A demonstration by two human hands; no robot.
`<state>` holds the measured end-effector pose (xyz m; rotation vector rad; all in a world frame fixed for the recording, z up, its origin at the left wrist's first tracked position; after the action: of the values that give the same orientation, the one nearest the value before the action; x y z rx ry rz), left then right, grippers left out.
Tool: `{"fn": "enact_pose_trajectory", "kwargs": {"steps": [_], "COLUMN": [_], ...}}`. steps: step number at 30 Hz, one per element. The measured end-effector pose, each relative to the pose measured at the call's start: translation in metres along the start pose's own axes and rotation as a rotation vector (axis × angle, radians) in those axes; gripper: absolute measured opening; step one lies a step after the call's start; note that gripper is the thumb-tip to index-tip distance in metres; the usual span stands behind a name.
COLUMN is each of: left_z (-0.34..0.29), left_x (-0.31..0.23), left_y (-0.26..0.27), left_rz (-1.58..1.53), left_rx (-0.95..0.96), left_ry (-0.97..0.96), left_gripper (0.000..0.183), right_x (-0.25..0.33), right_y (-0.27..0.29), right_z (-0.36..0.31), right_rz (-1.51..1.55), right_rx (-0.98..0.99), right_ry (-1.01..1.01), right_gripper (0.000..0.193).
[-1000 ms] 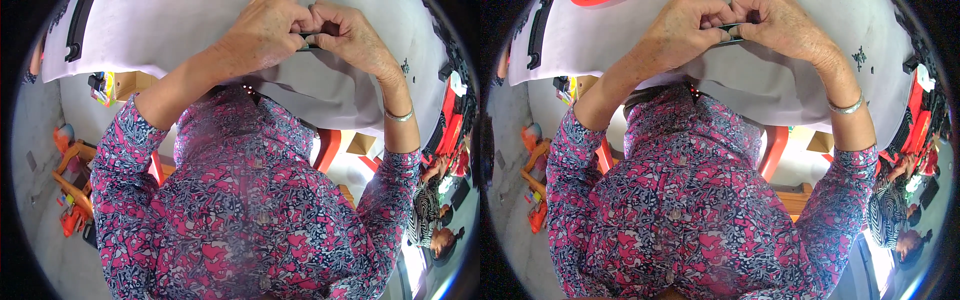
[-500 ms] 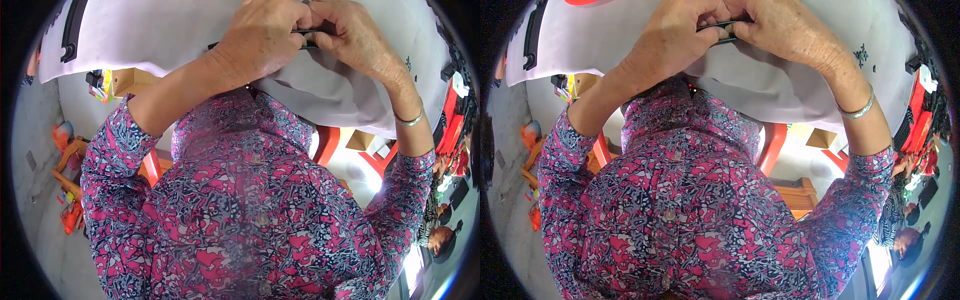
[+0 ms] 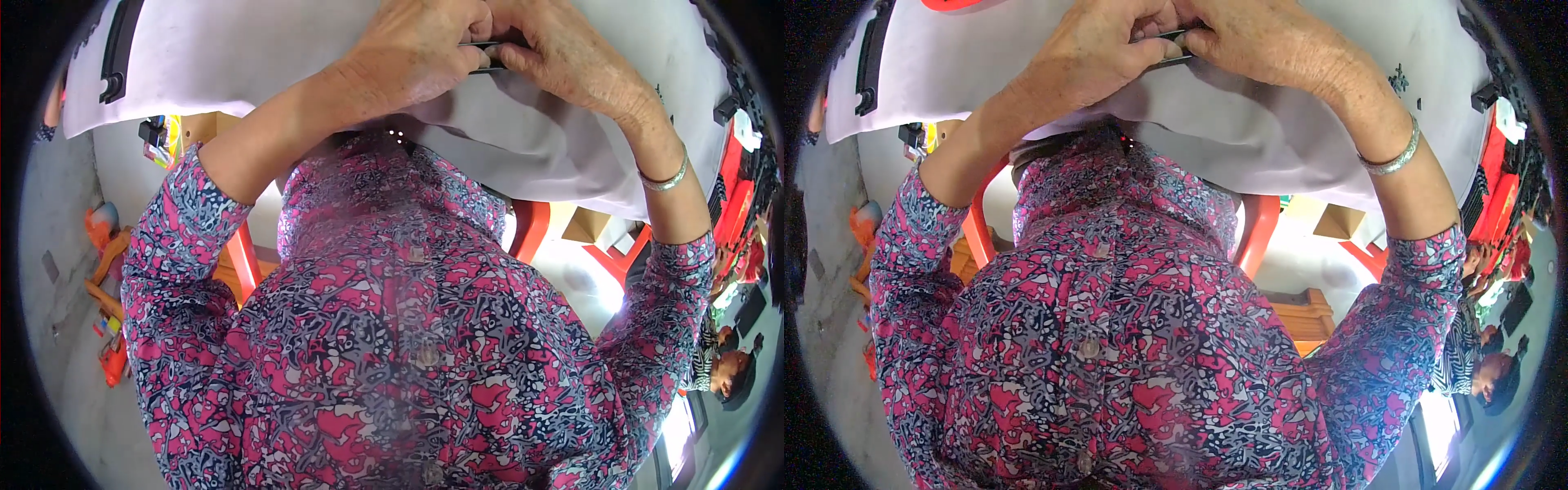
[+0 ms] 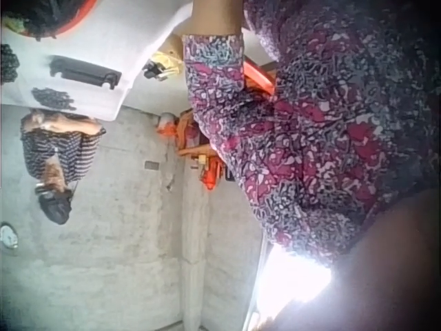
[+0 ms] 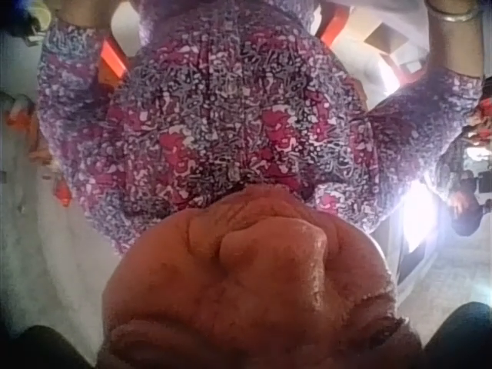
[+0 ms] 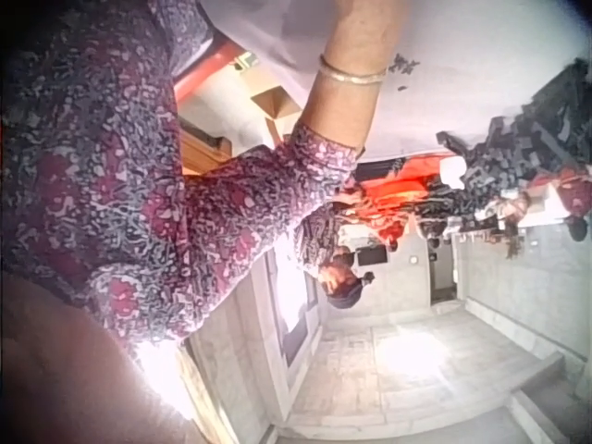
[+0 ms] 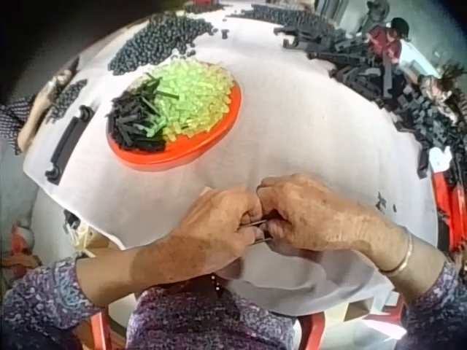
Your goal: The person assembles small components into a larger black plastic housing by hand, taking green components, small pins, and plastic rollers from a red tray and inserting them into the housing.
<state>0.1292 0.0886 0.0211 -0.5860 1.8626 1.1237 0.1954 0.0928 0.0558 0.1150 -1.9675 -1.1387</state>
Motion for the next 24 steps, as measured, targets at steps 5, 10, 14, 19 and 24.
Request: {"fn": "enact_pose_trajectory", "kwargs": {"steps": [5,10,14,19,24], "left_z": [-0.001,0.000,0.001,0.002,0.003], "left_x": [-0.006,-0.011,-0.003,-0.005,-0.004], "left_y": [0.006,0.004,-0.001,-0.001,-0.001], "left_rz": [-0.032,-0.093,-0.118,-0.099,-0.106], "left_rx": [0.008,0.034,0.012,-0.025,-0.050], "left_ry": [-0.172,-0.163,-0.068,-0.091,-0.078], "left_gripper": [0.013,0.011,0.012,0.014,0.015], "right_x": [-0.012,-0.014,-0.018,-0.020,-0.021], "right_y": [-0.002,-0.002,-0.002,-0.002,-0.004], "right_z": [0.002,0.000,0.000,0.000,0.000], "right_rz": [-0.026,0.002,0.000,0.051,0.088], "right_rx": [-0.002,-0.010,0.025,0.057,0.041], "right_ry": [0.014,0.051,0.005,-0.028,-0.011], "right_gripper": [0.017,0.016,0.016,0.018,0.023]}}
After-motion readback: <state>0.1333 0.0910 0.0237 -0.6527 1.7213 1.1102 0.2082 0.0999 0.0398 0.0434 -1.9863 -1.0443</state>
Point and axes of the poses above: each hand's wrist, its own z-axis towards the middle knuckle, its own y-axis out of the back of the hand, x = y × z, the point moved 10 cm from there along z, towards the middle knuckle, and after that the axes turned 4 degrees about -x, right-handed, at the moved point
